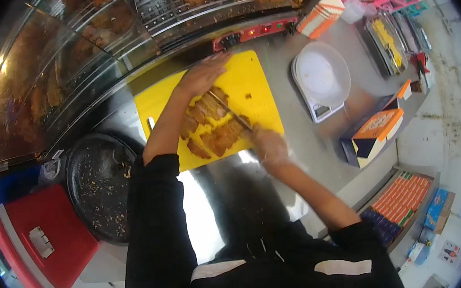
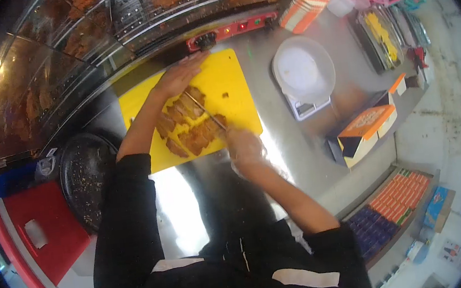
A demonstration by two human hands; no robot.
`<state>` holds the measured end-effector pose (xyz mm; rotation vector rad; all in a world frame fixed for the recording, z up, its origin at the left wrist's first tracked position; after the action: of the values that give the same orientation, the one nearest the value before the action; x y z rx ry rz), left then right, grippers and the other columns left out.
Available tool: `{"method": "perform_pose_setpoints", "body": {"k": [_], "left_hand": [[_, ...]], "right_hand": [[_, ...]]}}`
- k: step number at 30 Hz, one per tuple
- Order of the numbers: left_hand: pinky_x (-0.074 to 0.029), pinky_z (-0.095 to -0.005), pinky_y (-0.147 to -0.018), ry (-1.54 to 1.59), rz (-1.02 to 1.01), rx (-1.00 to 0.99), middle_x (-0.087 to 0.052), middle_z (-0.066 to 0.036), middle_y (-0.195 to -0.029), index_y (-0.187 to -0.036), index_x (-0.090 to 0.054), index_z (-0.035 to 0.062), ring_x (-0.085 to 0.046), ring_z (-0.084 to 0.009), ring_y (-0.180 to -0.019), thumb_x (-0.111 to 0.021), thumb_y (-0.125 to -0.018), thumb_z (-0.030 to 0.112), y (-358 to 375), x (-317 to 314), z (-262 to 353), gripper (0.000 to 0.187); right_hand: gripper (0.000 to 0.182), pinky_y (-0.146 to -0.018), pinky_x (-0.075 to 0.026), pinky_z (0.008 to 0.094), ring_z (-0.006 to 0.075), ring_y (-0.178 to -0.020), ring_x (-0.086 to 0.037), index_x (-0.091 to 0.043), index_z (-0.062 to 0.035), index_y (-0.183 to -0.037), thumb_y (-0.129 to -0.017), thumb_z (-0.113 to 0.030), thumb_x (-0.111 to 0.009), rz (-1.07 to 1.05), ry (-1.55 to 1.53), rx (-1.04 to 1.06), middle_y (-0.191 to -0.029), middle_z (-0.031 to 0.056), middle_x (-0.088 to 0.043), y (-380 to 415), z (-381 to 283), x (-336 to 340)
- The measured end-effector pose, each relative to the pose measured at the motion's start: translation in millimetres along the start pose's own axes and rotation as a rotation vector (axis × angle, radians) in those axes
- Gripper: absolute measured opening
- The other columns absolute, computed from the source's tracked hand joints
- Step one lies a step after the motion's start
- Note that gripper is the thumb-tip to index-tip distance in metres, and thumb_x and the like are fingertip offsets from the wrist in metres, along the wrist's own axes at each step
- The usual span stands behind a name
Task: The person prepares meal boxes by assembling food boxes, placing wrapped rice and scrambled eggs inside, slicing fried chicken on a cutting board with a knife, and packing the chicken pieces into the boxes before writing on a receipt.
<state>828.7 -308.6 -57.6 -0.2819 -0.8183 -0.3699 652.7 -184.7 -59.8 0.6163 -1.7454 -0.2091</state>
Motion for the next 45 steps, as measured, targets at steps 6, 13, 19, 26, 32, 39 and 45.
{"method": "perform_pose_setpoints", "body": {"k": [6,13,19,26,32,39,45], "left_hand": [[-0.012,-0.0341,-0.111,-0.003,-0.051,0.038,-0.022,-0.006,-0.145,-0.14,-0.023,0.0122,-0.021,-0.0205,-0.133,-0.025,-0.095,0.028,6.8,-16.7,3.5,0.047],[-0.021,-0.0381,-0.108,-0.138,-0.004,0.028,-0.036,-0.008,-0.138,-0.133,-0.037,0.0108,-0.029,-0.0243,-0.13,-0.033,-0.094,0.024,-1.8,-4.8,18.3,0.041],[-0.03,-0.0431,-0.101,-0.091,0.835,0.088,-0.049,-0.013,-0.126,-0.113,-0.052,0.0024,-0.035,-0.034,-0.125,-0.041,-0.089,0.013,111.2,67.6,131.2,0.028],[-0.02,-0.0469,-0.104,-0.037,0.965,0.587,-0.043,-0.021,-0.13,-0.113,-0.05,-0.0035,-0.026,-0.0412,-0.129,-0.025,-0.094,0.027,331.5,-18.0,193.9,0.043],[-0.017,-0.0489,-0.105,-0.056,0.971,0.994,-0.04,-0.018,-0.134,-0.116,-0.046,0.0006,-0.023,-0.0398,-0.13,-0.028,-0.095,0.03,445.6,-97.6,225.4,0.04],[-0.016,-0.05,-0.105,-0.038,0.964,1.01,-0.037,-0.018,-0.136,-0.12,-0.043,-0.0006,-0.021,-0.0397,-0.131,-0.031,-0.093,0.02,458.5,-121.0,219.3,0.035],[-0.019,-0.0501,-0.104,-0.047,0.905,1.045,-0.04,-0.019,-0.133,-0.116,-0.049,-0.0012,-0.026,-0.0407,-0.128,-0.033,-0.092,0.019,463.6,-128.3,207.6,0.035]], "right_hand": [[0.041,-0.068,-0.046,0.0454,0.039,-0.076,-0.059,-0.055,-0.005,-0.098,-0.088,-0.041,-0.039,-0.018,-0.068,0.018,-0.083,0.0223,-0.061,7.6,-3.6,-1.1],[0.04,-0.073,-0.045,0.0463,0.04,-0.083,-0.058,-0.053,-0.0054,-0.097,-0.088,-0.042,-0.039,-0.005,-0.108,0.016,-0.087,0.0229,-0.061,19.4,-7.4,18.9],[0.04,-0.073,-0.044,0.0464,0.0412,-0.088,-0.057,-0.052,-0.0027,-0.096,-0.089,-0.039,-0.038,0.069,-0.095,-0.097,-0.094,0.0249,-0.059,48.5,31.1,50.1],[0.03,-0.077,-0.043,0.0493,0.0419,-0.089,-0.056,-0.051,-0.0034,-0.104,-0.084,-0.027,-0.051,0.247,-0.514,-0.262,-0.089,0.0245,-0.059,-6.3,88.2,-19.0],[0.048,-0.087,-0.039,0.0454,0.038,-0.109,-0.045,-0.048,-0.0027,-0.112,-0.081,-0.039,-0.054,0.422,0.053,0.112,-0.112,0.0228,-0.049,45.7,5.9,46.1],[0.077,-0.09,-0.038,0.0431,0.0354,-0.11,-0.043,-0.04,-0.0177,-0.13,-0.068,-0.057,-0.062,0.382,0.24,0.167,-0.114,0.0192,-0.047,27.8,-83.3,3.9],[0.043,-0.068,-0.046,0.0387,0.0311,-0.077,-0.057,-0.056,-0.0071,-0.098,-0.071,-0.038,-0.068,0.198,-0.094,0.334,-0.087,0.0163,-0.058,4.4,-77.5,-7.5]]}}
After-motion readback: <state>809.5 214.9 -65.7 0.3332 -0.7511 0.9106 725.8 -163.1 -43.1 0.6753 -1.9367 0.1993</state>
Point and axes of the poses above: each hand's wrist, its own y-axis away from the middle knuckle, its own x-axis out of the back of the hand, z = x × y, the point moved 8 cm from there along -y, towards the middle knuckle
